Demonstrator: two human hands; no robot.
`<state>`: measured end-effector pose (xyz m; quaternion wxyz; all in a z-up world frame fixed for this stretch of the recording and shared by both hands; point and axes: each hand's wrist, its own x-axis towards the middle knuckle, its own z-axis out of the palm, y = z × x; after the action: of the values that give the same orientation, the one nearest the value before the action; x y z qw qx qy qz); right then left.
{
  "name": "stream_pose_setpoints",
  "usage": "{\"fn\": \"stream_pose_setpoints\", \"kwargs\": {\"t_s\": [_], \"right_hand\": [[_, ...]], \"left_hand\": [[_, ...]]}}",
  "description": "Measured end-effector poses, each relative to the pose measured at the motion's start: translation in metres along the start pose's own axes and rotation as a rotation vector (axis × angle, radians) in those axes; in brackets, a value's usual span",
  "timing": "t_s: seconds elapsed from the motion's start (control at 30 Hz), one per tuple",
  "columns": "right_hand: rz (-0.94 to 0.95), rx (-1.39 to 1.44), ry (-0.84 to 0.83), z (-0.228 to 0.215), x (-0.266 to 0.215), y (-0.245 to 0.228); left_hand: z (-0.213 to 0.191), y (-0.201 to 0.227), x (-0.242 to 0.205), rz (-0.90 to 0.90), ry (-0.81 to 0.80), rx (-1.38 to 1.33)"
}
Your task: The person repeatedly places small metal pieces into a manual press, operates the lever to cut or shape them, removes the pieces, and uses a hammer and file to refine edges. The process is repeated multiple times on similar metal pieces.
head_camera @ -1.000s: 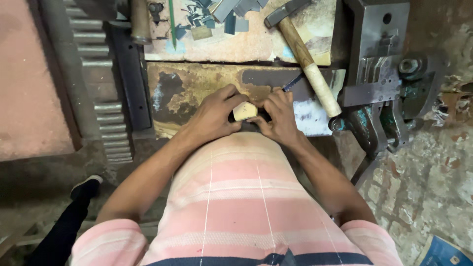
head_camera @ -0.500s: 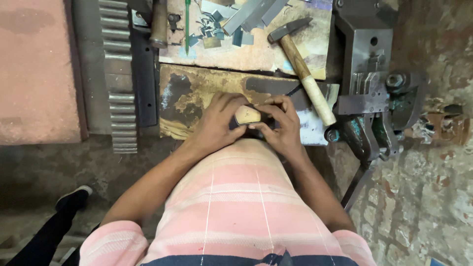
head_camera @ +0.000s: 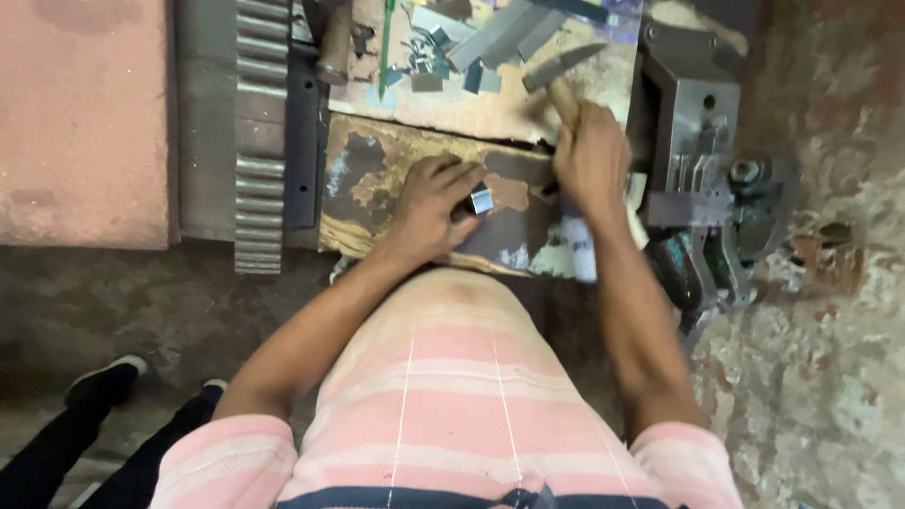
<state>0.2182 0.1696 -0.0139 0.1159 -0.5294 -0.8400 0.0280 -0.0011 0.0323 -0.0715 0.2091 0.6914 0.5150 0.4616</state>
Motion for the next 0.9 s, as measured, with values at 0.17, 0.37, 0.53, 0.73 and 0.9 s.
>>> {"fn": "stream_pose_setpoints", "kwargs": {"t_s": [0.17, 0.37, 0.53, 0.73, 0.9], "right_hand": [[0.191, 0.285, -0.09, -0.027, -0.082, -0.04], [0.193, 0.362, -0.307, -0.059, -0.089, -0.088], [0.028, 0.175, -0.265, -0.073, -0.09, -0.103], [0.02, 0.038, -0.35, -0.044, -0.11, -0.071], [0.213, 0.289, -0.32, -0.013, -0.097, -0.045]], "left_hand": [[-0.003, -0.004, -0.002, 0.002, -0.021, 0.03], [0.001, -0.011, 0.001, 0.019, -0.068, 0.046], [0.002, -0.007, -0.003, 0.019, -0.048, 0.025], [-0.005, -0.002, -0.001, 0.018, -0.033, 0.032], [-0.019, 0.008, 0.022, 0.011, 0.04, 0.099]]}}
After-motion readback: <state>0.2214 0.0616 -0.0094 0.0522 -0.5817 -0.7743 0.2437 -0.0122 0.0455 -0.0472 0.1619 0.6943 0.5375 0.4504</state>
